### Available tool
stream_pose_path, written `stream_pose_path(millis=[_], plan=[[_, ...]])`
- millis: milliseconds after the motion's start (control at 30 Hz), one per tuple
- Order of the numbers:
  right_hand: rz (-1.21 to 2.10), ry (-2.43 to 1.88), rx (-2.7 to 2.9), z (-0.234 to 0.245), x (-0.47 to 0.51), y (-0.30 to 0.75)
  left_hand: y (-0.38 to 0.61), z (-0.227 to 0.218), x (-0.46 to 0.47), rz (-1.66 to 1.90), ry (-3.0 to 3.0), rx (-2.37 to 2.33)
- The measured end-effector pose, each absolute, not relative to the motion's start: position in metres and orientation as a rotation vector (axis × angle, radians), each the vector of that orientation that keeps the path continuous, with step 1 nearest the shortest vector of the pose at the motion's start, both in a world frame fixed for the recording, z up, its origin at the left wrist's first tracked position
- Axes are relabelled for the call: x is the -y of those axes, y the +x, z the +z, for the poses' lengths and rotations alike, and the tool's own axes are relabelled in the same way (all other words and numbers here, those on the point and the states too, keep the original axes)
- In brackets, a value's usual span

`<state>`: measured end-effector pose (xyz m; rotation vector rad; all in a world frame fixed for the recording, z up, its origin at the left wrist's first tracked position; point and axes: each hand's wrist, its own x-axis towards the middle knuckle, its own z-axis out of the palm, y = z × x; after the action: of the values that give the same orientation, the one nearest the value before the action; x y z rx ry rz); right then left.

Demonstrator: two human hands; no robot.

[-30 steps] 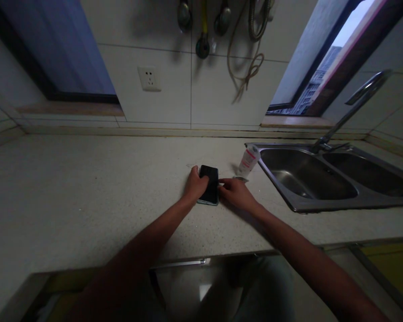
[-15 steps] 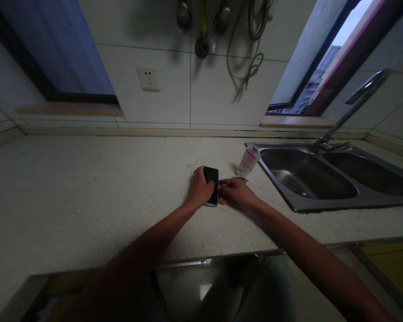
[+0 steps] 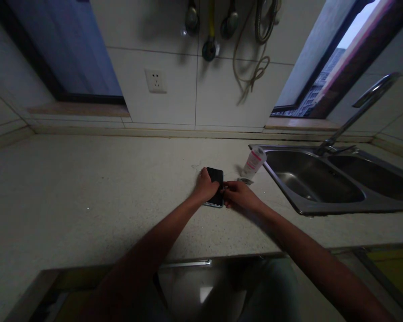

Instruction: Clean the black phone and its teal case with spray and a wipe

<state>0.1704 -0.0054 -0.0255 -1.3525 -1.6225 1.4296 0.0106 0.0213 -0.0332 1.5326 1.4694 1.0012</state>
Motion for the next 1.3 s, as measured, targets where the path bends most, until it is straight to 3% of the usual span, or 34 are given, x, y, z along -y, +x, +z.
stream_pose_path(millis=[200,433,633,1033,1300], plan=[[1.448,-1.349,1.654,-0.020,0.006,0.170,0.001,-0.031,-0.018,0.992,1.895,-1.526],[1.386,-1.379,1.747,-0.018,0.007,0.168,-0.015,-0.021,-0.016,0.440,2.489,-1.634],[1.295,-1.417,1.747,-0.020,0.009,0.165,-0.010,-0.017,-0.008,0.266,2.623,-1.727],[1.286,-1.446,1.737,-0.027,0.008,0.164,-0.009,-0.029,-0.010,0.311,2.585,-1.714],[1.224,-1.364,1.784,-0.022,0.008,0.167,-0.009,-0.038,-0.002,0.603,2.334,-1.793]])
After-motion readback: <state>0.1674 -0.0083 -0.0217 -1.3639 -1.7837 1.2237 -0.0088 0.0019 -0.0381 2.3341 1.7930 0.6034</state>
